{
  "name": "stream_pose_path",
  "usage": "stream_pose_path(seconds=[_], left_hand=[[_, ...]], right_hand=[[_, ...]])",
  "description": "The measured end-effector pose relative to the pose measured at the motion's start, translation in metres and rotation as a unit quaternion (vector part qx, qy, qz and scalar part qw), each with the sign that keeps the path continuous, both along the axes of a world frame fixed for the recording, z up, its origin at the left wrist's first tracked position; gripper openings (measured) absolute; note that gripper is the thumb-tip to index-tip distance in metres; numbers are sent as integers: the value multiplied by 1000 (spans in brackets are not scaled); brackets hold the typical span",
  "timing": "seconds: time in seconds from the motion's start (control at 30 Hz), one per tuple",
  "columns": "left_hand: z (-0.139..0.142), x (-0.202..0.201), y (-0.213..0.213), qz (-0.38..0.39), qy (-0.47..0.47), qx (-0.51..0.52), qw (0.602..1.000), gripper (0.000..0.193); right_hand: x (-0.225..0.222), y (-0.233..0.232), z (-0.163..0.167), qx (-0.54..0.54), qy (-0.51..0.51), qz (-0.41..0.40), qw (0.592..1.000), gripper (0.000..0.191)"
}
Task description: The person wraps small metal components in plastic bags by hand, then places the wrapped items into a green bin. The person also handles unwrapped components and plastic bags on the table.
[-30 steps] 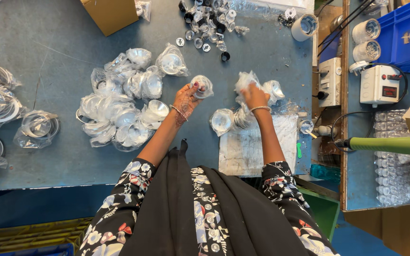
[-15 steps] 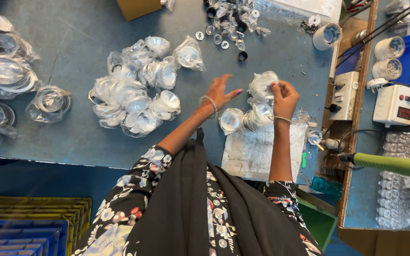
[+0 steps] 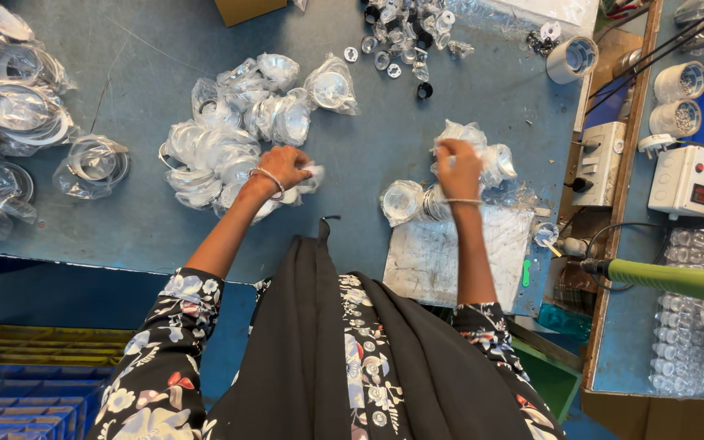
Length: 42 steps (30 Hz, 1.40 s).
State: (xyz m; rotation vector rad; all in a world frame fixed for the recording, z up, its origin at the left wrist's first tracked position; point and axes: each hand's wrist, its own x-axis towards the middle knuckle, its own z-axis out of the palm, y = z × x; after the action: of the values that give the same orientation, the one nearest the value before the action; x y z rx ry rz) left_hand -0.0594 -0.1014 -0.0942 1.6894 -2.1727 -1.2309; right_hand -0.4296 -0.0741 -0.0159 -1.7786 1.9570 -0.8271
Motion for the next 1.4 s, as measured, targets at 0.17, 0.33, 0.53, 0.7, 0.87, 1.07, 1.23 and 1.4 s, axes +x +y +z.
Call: stream_pose_path(seconds=[0.17,0.33,0.53,0.7,0.87,1.07,1.23,1.4], left_hand=[[3,-32,-10,-10,393,233,889,30],[5,-60,3,87,558,332,756,47],[14,-97,38,194,589,382,685,73],[17,-96,38,207,641,385,631,80],[28,-82,36,184,684,414,572,85],[36,-94,37,161,680,448,558,83],[24,-105,34,163,665,440,581,71],[14,-132,33,127,636,417,637,68]], right_hand=[[64,21,-11,205,-335,260,882,42],[72,35,-32,217,-547,149,795,27],[80,49,-32,102,-476,125,865,17],[56,48,-12,104,-541,22,834,12],[-3,28,-8,-109,-364,-135,915,10],[-29,6,-19,11,233,-37,972,26],[-8,21,-2,-51,102,-58,992,32],[49,49,21,111,-299,111,941,33]])
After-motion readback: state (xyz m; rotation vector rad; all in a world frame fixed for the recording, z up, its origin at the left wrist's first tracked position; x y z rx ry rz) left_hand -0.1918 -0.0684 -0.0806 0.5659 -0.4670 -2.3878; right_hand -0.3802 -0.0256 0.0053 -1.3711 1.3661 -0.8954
